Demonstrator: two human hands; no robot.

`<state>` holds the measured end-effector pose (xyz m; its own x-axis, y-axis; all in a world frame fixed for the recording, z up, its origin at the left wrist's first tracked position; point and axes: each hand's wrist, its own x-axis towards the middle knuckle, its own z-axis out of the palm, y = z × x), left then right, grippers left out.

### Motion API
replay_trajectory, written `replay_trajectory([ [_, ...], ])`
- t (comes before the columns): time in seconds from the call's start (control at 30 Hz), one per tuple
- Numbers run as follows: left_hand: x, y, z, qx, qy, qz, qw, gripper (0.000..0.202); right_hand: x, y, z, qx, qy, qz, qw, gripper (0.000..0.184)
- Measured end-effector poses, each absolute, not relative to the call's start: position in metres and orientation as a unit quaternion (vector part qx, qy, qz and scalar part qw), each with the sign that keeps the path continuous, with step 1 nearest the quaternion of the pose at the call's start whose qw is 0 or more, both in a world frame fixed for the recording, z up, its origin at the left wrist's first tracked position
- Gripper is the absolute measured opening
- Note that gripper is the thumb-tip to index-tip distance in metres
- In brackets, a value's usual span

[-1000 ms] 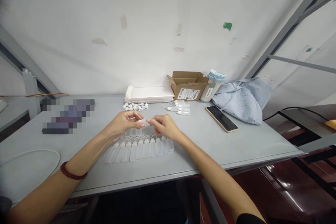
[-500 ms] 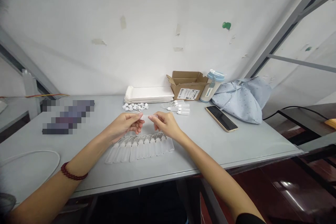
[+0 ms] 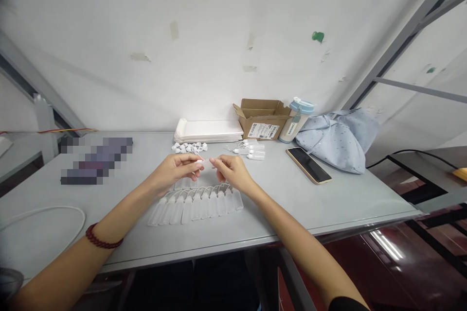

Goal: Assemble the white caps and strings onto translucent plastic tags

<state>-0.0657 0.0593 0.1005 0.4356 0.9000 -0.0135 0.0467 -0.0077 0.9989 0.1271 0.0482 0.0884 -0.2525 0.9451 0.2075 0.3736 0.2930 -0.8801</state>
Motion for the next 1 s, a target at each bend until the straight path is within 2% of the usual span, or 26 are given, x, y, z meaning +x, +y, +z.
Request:
replay_trajectory([
  [0.33,-0.0649,0.0624,0.0934,0.584,0.432,0.333,0.602,0.045,0.1265,0.046,0.0911,-0.461,-0.716,0.344,0.395,0.048],
  [0.47,-0.0656,0.0614,0.096,0.603,0.422,0.333,0.589,0.043,0.1272,0.0454,0.0919,-0.461,-0.714,0.348,0.395,0.048],
  [0.67,-0.0652,0.0599,0.1004,0.643,0.396,0.356,0.551,0.029,0.1277,0.0476,0.0911,-0.467,-0.698,0.366,0.401,0.05],
  [0.83,-0.0634,0.06,0.0995,0.634,0.388,0.385,0.547,0.032,0.1277,0.0501,0.0883,-0.465,-0.689,0.383,0.403,0.049],
  [1.0,-0.0624,0.0605,0.0984,0.621,0.406,0.365,0.562,0.035,0.1275,0.051,0.0864,-0.456,-0.683,0.396,0.41,0.046],
])
